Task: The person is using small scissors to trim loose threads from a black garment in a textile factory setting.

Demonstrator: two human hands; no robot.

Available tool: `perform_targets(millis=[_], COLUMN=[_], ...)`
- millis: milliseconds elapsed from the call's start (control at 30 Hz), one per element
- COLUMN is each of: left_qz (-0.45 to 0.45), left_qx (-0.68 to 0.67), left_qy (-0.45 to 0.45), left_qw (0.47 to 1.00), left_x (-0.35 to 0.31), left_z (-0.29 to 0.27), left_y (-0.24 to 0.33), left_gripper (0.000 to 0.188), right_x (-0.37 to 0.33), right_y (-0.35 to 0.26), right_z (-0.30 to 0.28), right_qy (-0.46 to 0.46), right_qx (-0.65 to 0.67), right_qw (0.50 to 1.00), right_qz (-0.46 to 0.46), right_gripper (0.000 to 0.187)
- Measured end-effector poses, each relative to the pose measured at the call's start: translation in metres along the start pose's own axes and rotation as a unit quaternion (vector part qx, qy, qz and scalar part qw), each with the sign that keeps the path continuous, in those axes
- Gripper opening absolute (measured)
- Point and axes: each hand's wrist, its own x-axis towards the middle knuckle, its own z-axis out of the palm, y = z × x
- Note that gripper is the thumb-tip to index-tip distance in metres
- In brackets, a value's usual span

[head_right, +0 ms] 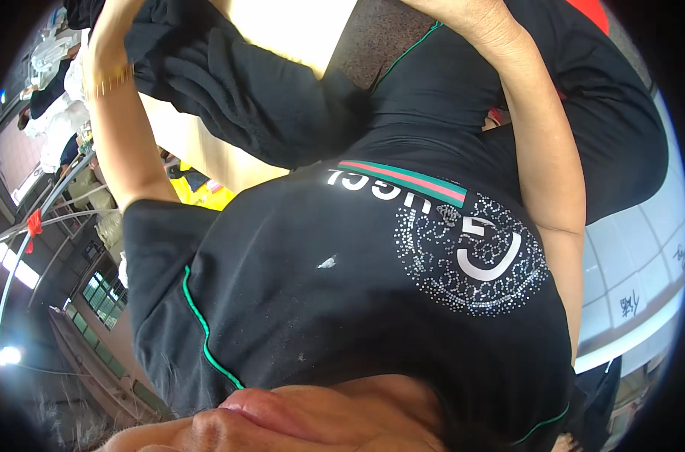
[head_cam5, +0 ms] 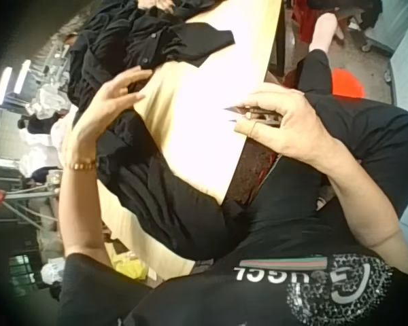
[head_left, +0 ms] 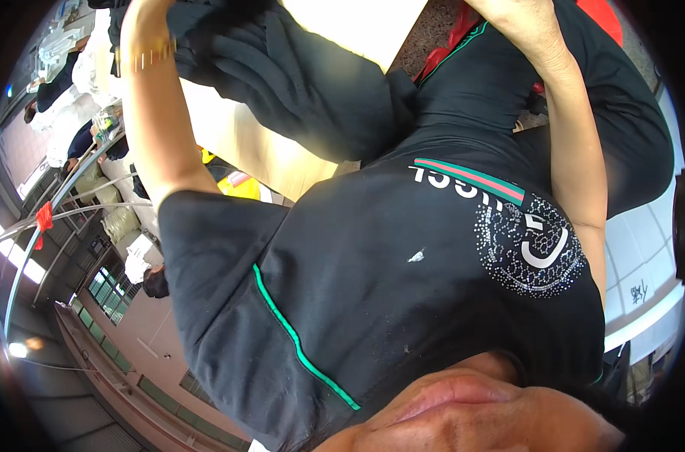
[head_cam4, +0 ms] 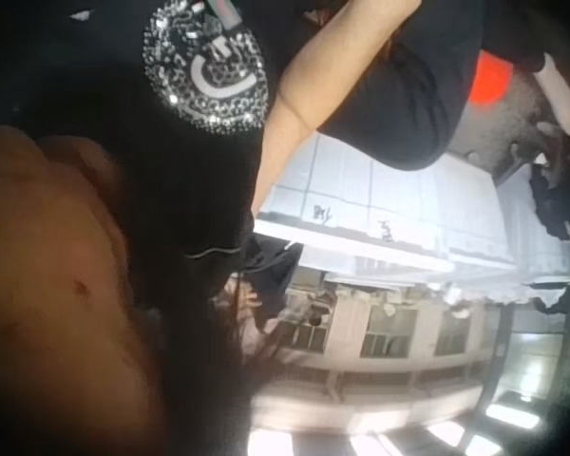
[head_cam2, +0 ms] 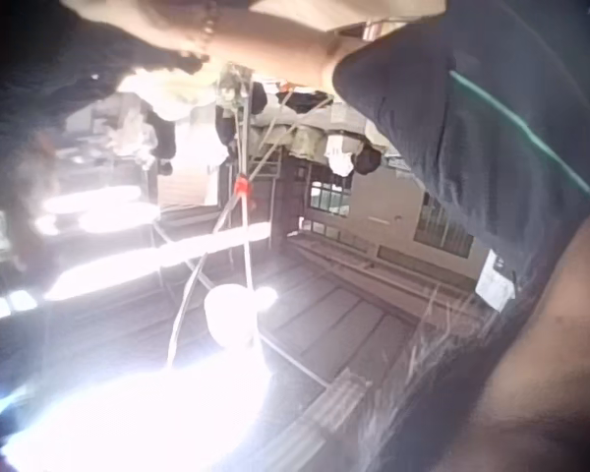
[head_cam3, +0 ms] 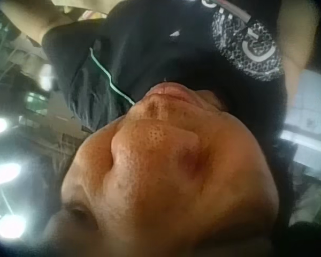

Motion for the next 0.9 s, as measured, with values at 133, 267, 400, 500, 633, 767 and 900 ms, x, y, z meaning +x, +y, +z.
perform_targets(millis=[133, 267, 400, 500, 633, 767, 900], left_qz=[-0.010, 0.063, 0.037, 0.056, 0.057, 0.060, 0.074], left_qx=[-0.034, 0.208, 0.060, -0.152, -0.289, 0.106, 0.100], left_qy=[-0.245, -0.193, -0.202, -0.190, -0.057, 0.201, 0.171], left_qw=[0.969, 0.957, 0.977, 0.968, 0.954, 0.972, 0.977], left_x=[-0.118, -0.161, -0.125, -0.089, -0.016, 0.048, 0.032], left_z=[0.015, 0.086, 0.080, 0.061, 0.079, 0.098, 0.113], left_y=[0.058, 0.057, 0.034, 0.047, 0.056, 0.042, 0.039], left_gripper=[0.026, 0.038, 0.026, 0.013, 0.014, 0.027, 0.054], right_x=[0.005, 0.003, 0.001, 0.002, 0.011, 0.004, -0.006], right_y=[-0.010, -0.011, 0.006, 0.019, -0.027, 0.048, 0.074], right_z=[0.010, 0.007, -0.005, -0.011, -0.038, -0.046, -0.038], right_qy=[-0.041, -0.030, 0.004, 0.069, 0.136, 0.236, 0.204], right_qx=[0.036, 0.034, 0.030, 0.125, 0.147, 0.293, 0.175], right_qw=[0.998, 0.999, 0.999, 0.990, 0.949, 0.917, 0.954], right_qz=[-0.025, 0.026, 0.027, 0.019, 0.244, 0.134, 0.134], right_gripper=[0.032, 0.032, 0.032, 0.032, 0.028, 0.028, 0.038])
